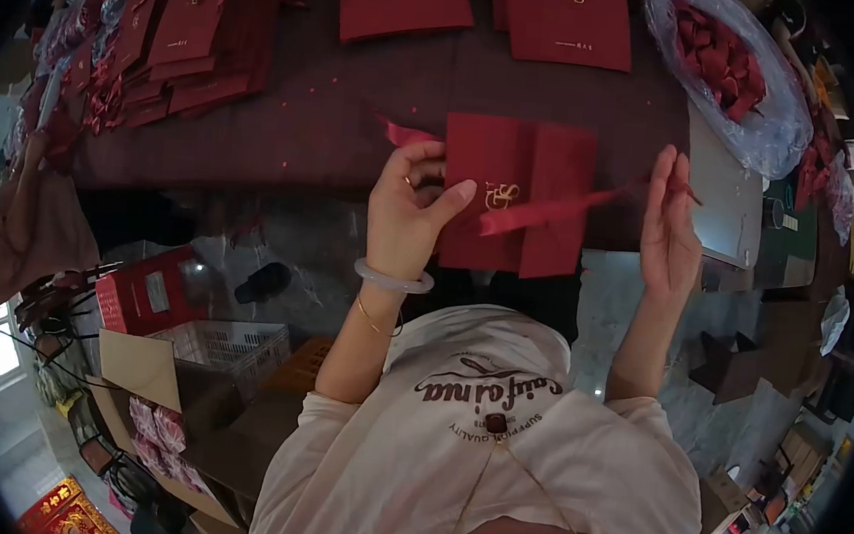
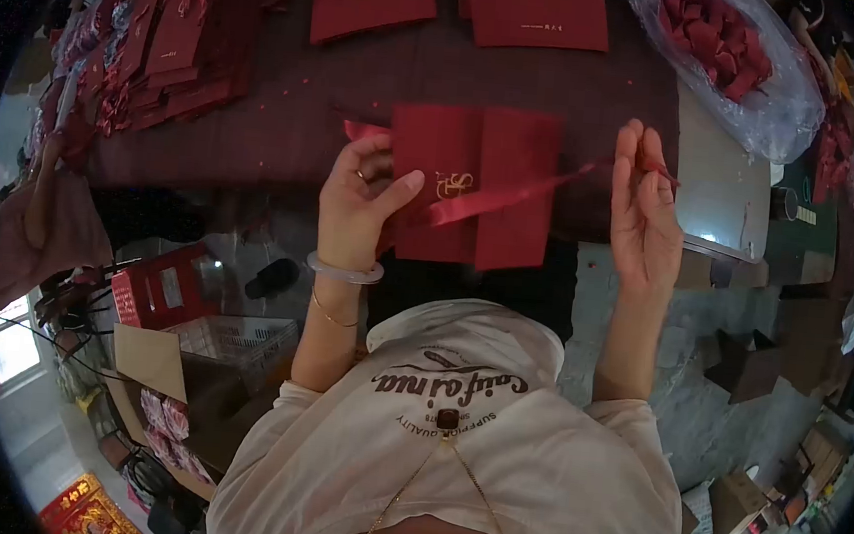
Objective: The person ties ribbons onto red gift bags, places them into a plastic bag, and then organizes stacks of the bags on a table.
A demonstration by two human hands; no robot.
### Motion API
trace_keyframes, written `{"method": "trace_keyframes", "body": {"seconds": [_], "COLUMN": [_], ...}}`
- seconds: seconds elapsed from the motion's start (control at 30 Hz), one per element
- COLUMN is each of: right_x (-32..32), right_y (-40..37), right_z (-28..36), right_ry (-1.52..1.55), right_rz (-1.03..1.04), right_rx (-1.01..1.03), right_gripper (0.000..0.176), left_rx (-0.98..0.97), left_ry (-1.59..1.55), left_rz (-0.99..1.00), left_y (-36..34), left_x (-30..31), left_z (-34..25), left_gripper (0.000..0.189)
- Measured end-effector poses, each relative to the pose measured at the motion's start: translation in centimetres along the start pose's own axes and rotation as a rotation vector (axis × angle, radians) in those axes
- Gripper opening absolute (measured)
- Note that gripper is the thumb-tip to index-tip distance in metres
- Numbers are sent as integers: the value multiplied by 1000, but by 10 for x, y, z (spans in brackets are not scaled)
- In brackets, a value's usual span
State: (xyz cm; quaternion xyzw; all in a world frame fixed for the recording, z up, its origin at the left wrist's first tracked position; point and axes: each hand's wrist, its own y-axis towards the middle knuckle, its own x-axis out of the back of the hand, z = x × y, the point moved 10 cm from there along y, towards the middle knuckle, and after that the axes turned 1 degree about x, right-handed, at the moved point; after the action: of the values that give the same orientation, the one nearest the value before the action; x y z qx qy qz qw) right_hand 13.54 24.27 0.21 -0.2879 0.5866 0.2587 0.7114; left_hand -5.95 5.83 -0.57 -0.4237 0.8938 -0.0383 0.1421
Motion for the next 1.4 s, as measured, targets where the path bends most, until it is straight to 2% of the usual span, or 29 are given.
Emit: {"method": "trace_keyframes", "body": {"seconds": [0.07, 0.1, 0.13, 0.2, 0.23, 0.27, 0.3, 0.33, 0.37, 0.43, 0.5, 0.53, 0.57, 0.6, 0.67, 0.7, 0.73, 0.8, 0.83, 0.9, 1.1, 1.23, 1.33, 1.4], "right_x": [10, 4, -8, -46, -60, -65, -59, -52, -51, -89, -88, -88, -72, -74, -49, -44, -41, -52, -49, -69, -66, -60, -63, -78], "right_y": [-5, -9, -13, -24, -25, -26, -24, -23, -18, -17, -8, -6, -2, -1, 7, 9, 11, 14, 17, 13, 14, 18, 17, 8], "right_z": [19, 22, 16, 13, 2, -2, -20, -39, -47, -86, -94, -98, -99, -98, -97, -92, -94, -88, -89, -97, -97, -103, -106, -111], "right_ry": [-408, -549, -551, -1206, -1350, -1350, -1350, -1343, -1344, -1776, -1745, -1716, -1348, -1347, -1207, -1319, -1321, -1553, -1555, -1791, -1806, -1726, -1825, -1976], "right_rz": [150, 48, 46, 86, 107, 108, 128, 148, 151, 736, 728, 713, 473, 472, 206, 138, 134, 241, 237, 460, 411, 390, 439, 600], "right_rx": [103, 215, 219, 393, 352, 354, 168, -18, -20, 264, 276, 294, 72, 70, -197, -177, -177, 91, 91, 298, 175, 100, 173, 354], "right_gripper": [33, 25, 25, 24, 24, 24, 22, 20, 20, 15, 13, 12, 13, 13, 15, 15, 15, 13, 13, 12, 11, 12, 10, 14], "left_rx": [65, 88, 89, 101, 101, 4, -92, -94, -92, -91, 27, 27, 91, 155, 217, 278, 281, 281, 284, 135, 0, 71, 14, -173], "left_ry": [-30, -25, -27, -72, -73, -46, -18, -18, 33, 81, 1, 2, -80, -164, -239, -314, -315, -269, -270, -74, 29, -34, 55, 196], "left_rz": [95, 93, 97, 3, 6, -36, -79, -80, -57, -41, -11, -17, -16, -13, -6, 1, 2, -10, -8, -35, -25, -28, -40, -54], "left_y": [1, 0, 0, 0, 0, -1, -3, -4, -4, -6, -8, -9, -9, -10, -13, -16, -17, -20, -21, -21, -28, -28, -25, -28], "left_x": [-10, -13, -15, -8, -10, -9, -6, -5, -6, -6, -6, -4, -2, -2, -1, -3, -4, -4, -7, -6, -12, -11, -8, -10], "left_z": [16, 18, 19, 24, 25, 17, 8, 8, 8, 6, 12, 11, 17, 23, 28, 34, 35, 35, 35, 21, 7, 12, 13, -3], "left_gripper": [43, 39, 39, 38, 38, 35, 33, 33, 31, 30, 27, 27, 26, 24, 26, 27, 27, 29, 29, 30, 31, 32, 32, 32]}}
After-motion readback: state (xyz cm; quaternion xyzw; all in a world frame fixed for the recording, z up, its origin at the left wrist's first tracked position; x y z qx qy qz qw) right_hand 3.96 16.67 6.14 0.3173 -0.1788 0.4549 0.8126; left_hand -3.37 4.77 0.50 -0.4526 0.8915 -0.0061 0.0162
